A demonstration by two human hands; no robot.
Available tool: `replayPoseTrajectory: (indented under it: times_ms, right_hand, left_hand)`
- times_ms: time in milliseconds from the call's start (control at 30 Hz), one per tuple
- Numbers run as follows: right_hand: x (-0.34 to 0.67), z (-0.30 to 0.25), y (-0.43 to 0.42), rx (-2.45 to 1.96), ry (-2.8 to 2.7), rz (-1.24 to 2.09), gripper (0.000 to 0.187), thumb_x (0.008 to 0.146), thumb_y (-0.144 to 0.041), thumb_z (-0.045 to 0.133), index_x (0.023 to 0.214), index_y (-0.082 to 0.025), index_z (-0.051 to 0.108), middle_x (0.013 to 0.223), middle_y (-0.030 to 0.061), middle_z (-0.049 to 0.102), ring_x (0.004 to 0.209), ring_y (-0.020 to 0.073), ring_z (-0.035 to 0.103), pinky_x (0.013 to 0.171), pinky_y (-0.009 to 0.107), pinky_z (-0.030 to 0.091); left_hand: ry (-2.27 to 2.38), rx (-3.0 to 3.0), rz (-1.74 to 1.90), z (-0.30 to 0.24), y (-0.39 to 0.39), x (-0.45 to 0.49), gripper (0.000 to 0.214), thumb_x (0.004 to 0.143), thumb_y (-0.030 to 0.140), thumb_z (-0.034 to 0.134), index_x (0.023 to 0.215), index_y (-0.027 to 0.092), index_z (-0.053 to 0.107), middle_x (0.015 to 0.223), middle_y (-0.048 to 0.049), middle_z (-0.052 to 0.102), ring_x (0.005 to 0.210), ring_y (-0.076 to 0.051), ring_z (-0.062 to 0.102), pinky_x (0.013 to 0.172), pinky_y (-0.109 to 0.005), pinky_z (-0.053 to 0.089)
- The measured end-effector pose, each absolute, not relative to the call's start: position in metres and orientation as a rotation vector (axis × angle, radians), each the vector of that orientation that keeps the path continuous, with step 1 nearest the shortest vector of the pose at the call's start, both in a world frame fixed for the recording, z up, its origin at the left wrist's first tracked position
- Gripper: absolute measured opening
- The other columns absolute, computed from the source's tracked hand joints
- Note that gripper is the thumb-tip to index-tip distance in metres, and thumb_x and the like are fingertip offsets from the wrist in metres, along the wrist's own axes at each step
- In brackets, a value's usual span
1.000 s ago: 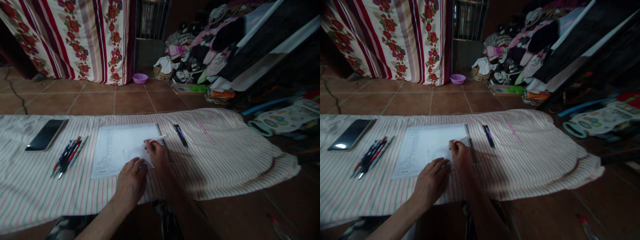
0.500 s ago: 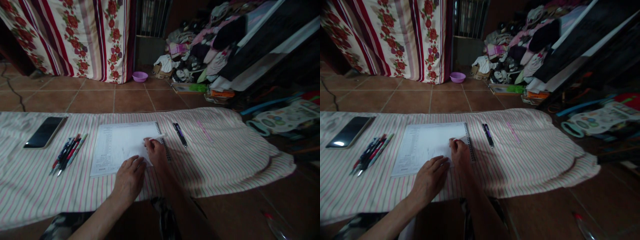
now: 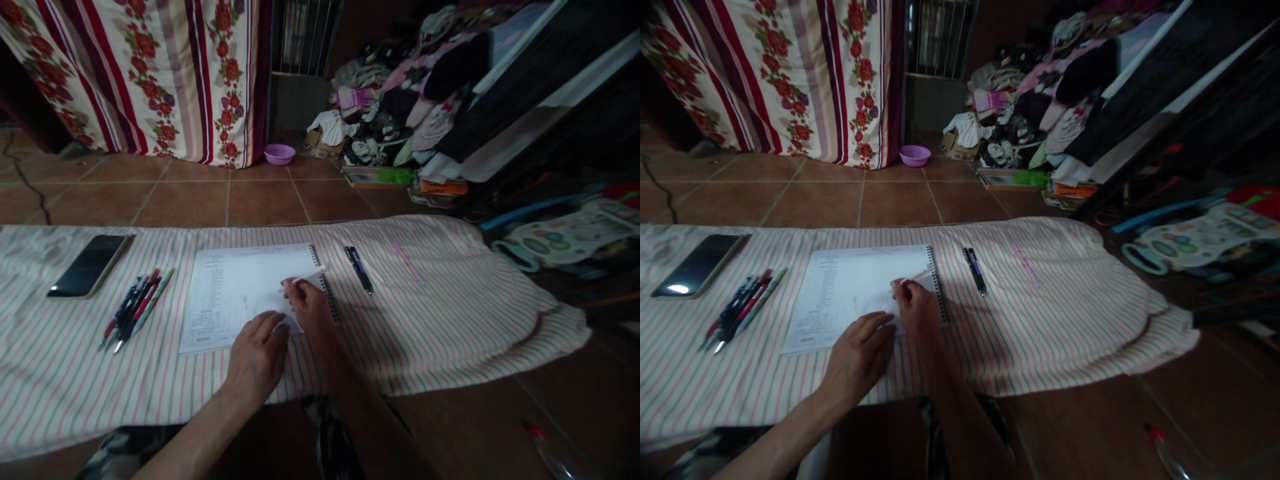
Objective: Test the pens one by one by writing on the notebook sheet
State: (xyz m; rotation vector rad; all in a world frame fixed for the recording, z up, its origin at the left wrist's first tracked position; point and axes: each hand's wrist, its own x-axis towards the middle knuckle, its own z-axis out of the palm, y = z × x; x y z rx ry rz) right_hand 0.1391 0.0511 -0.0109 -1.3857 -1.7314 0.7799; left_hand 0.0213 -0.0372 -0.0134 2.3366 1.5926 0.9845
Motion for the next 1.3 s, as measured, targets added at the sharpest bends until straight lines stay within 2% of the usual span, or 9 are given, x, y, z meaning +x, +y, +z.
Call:
replayPoseTrajectory:
  times_ms: [133, 200, 433, 533, 600, 767, 1000, 1133, 1300]
  right_hand:
    - [0.134, -0.007, 0.045, -1.253, -1.666, 0.849, 0.031, 0.085, -0.036, 0.045, 0.103, -0.018, 0.062, 0.071, 0.0037, 0.067, 0.060, 0.0145, 0.062, 0.059, 0.024, 0.047]
    - [0.131, -0.008, 0.041, -1.213, -1.688, 0.866, 0.029, 0.086, -0.032, 0.043, 0.104, -0.019, 0.061, 0.073, 0.0037, 0.068, 0.062, 0.0149, 0.063, 0.062, 0.025, 0.048]
    - [0.129, -0.013, 0.039, -1.116, -1.804, 0.766, 0.028, 0.083, -0.025, 0.046, 0.107, -0.023, 0.060, 0.092, 0.0081, 0.067, 0.082, 0.0219, 0.062, 0.077, 0.035, 0.047]
    - [0.131, -0.010, 0.037, -1.049, -1.895, 0.731, 0.040, 0.077, -0.027, 0.055, 0.117, -0.022, 0.055, 0.095, 0.0097, 0.066, 0.087, 0.0248, 0.060, 0.080, 0.038, 0.046]
    - [0.131, -0.009, 0.036, -1.001, -1.910, 0.714, 0.045, 0.078, -0.030, 0.054, 0.122, -0.022, 0.051, 0.099, 0.0100, 0.064, 0.090, 0.0254, 0.059, 0.082, 0.039, 0.045]
    - [0.124, -0.014, 0.038, -1.116, -1.823, 0.647, 0.036, 0.088, -0.025, 0.037, 0.121, -0.022, 0.051, 0.097, 0.0104, 0.063, 0.091, 0.0230, 0.058, 0.082, 0.039, 0.046]
    - [0.117, -0.017, 0.041, -1.086, -1.805, 0.586, 0.036, 0.089, -0.027, 0.040, 0.123, -0.021, 0.049, 0.096, 0.0095, 0.062, 0.093, 0.0217, 0.057, 0.083, 0.035, 0.045]
    - [0.115, -0.012, 0.038, -1.067, -1.808, 0.540, 0.035, 0.090, -0.026, 0.038, 0.123, -0.020, 0.049, 0.095, 0.0095, 0.062, 0.092, 0.0207, 0.057, 0.083, 0.034, 0.046]
    - [0.110, -0.010, 0.037, -0.951, -1.754, 0.421, 0.033, 0.091, -0.022, 0.039, 0.123, -0.021, 0.047, 0.088, 0.0049, 0.062, 0.085, 0.0169, 0.059, 0.078, 0.031, 0.049]
  left_hand:
    - [1.647, 1.892, 1.185, 0.001, -0.035, 0.019, 0.020, 0.086, 0.021, 0.045, 0.100, 0.016, 0.057, 0.093, -0.0071, 0.063, 0.082, -0.017, 0.060, 0.073, -0.031, 0.050]
    - [1.652, 1.622, 1.241, 0.007, -0.033, 0.018, 0.022, 0.085, 0.028, 0.048, 0.103, 0.017, 0.055, 0.083, -0.0026, 0.062, 0.071, -0.014, 0.059, 0.065, -0.028, 0.050]
    - [1.222, 1.281, 1.331, 0.014, -0.035, 0.021, 0.041, 0.080, 0.032, 0.058, 0.118, 0.018, 0.051, 0.085, -0.0029, 0.063, 0.076, -0.013, 0.059, 0.072, -0.027, 0.049]
    - [1.147, 1.191, 1.375, 0.016, -0.036, 0.023, 0.043, 0.080, 0.033, 0.059, 0.119, 0.018, 0.053, 0.087, -0.0041, 0.063, 0.075, -0.013, 0.059, 0.067, -0.025, 0.050]
    - [1.139, 1.158, 1.387, 0.017, -0.037, 0.025, 0.040, 0.079, 0.034, 0.060, 0.116, 0.017, 0.057, 0.086, -0.0044, 0.064, 0.071, -0.012, 0.059, 0.063, -0.024, 0.050]
    - [1.157, 1.184, 1.394, 0.019, -0.037, 0.028, 0.036, 0.075, 0.032, 0.064, 0.108, 0.017, 0.064, 0.081, -0.0038, 0.065, 0.066, -0.012, 0.060, 0.061, -0.024, 0.052]
    - [1.155, 1.166, 1.441, 0.027, -0.037, 0.028, 0.033, 0.072, 0.031, 0.068, 0.102, 0.018, 0.067, 0.078, -0.0028, 0.066, 0.065, -0.012, 0.062, 0.062, -0.025, 0.054]
    - [1.184, 1.204, 1.434, 0.027, -0.037, 0.026, 0.030, 0.073, 0.028, 0.067, 0.101, 0.018, 0.068, 0.076, -0.0026, 0.066, 0.060, -0.010, 0.060, 0.055, -0.021, 0.052]
    - [1.244, 1.424, 1.455, 0.023, -0.040, 0.025, 0.029, 0.073, 0.021, 0.066, 0.102, 0.018, 0.067, 0.072, -0.0006, 0.064, 0.057, -0.009, 0.057, 0.053, -0.019, 0.050]
